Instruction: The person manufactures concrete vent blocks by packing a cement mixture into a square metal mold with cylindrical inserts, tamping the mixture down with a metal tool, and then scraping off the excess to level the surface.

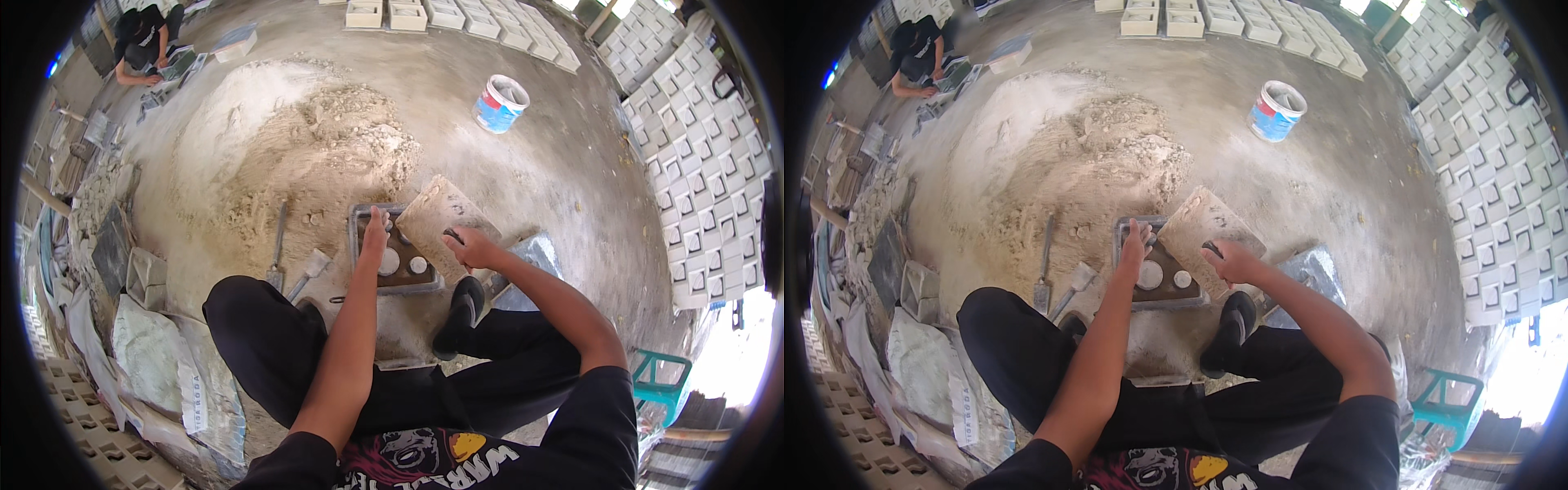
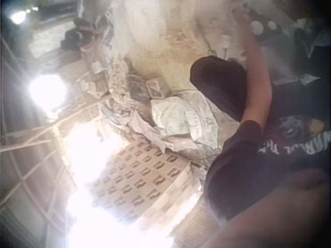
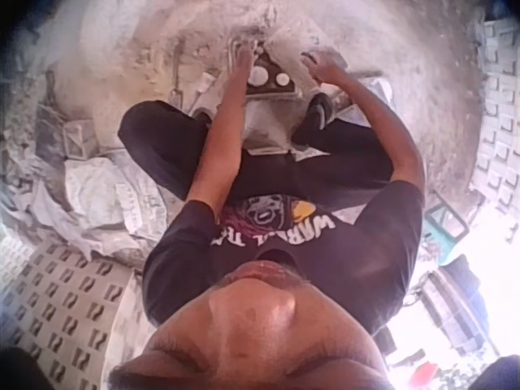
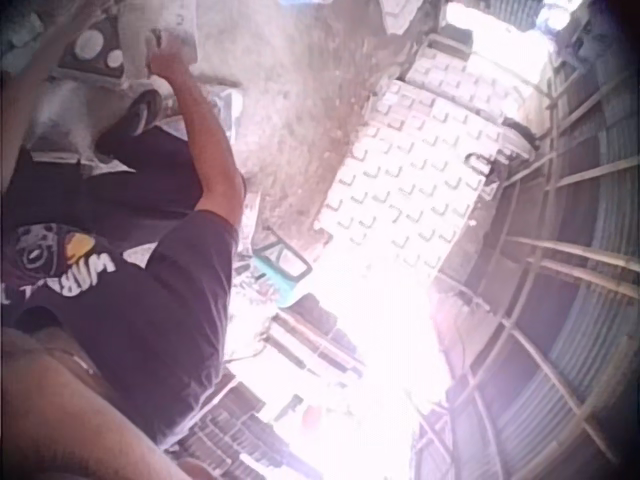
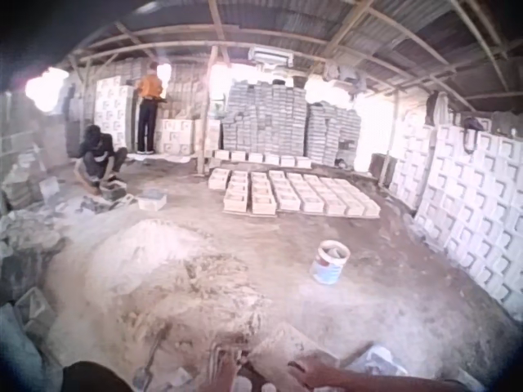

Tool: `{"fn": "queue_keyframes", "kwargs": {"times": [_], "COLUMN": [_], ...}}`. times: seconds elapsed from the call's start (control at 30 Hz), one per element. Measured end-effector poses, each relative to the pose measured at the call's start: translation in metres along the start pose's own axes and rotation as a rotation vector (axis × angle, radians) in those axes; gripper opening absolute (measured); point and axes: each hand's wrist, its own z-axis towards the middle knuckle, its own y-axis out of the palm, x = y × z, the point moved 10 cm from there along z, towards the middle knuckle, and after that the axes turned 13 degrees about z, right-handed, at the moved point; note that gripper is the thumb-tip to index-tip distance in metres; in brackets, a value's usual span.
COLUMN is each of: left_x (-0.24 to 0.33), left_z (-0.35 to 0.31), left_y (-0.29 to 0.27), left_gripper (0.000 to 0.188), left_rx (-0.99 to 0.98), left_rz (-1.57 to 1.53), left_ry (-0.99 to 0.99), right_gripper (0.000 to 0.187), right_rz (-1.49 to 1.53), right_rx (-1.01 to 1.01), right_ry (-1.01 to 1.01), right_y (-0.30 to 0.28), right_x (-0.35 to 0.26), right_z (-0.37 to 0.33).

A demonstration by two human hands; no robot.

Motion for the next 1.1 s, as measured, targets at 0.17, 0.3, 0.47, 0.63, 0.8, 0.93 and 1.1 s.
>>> {"fn": "queue_keyframes", "kwargs": {"times": [0.17,0.3,0.47,0.63,0.8,0.93,1.1], "left_x": [-0.004,-0.007,-0.003,0.013,0.056,0.076,0.085], "left_z": [-0.014,-0.022,-0.025,-0.024,-0.03,-0.048,-0.051], "left_y": [0.032,0.025,0.013,-0.018,-0.063,-0.116,-0.119], "left_gripper": [0.085,0.087,0.085,0.072,0.051,0.04,0.04], "left_rx": [-0.058,-0.085,-0.059,0.0,0.144,0.315,0.317], "left_rz": [-0.043,-0.001,0.057,0.186,0.183,0.112,0.031], "left_ry": [-0.095,-0.123,-0.138,-0.115,-0.023,0.034,0.066], "right_gripper": [0.046,0.044,0.043,0.045,0.046,0.047,0.047], "right_rz": [-0.403,-0.589,-0.737,-0.824,-0.546,0.097,0.549], "right_rx": [0.198,0.088,-0.01,0.056,0.233,0.282,0.32], "right_ry": [-0.318,-0.129,-0.11,-0.198,-0.259,-0.169,-0.086], "right_y": [-0.005,0.014,0.03,0.03,0.001,0.006,0.037], "right_x": [0.02,0.023,0.014,-0.012,-0.05,-0.083,-0.07], "right_z": [0.0,0.002,0.0,0.001,0.027,0.066,0.146]}}
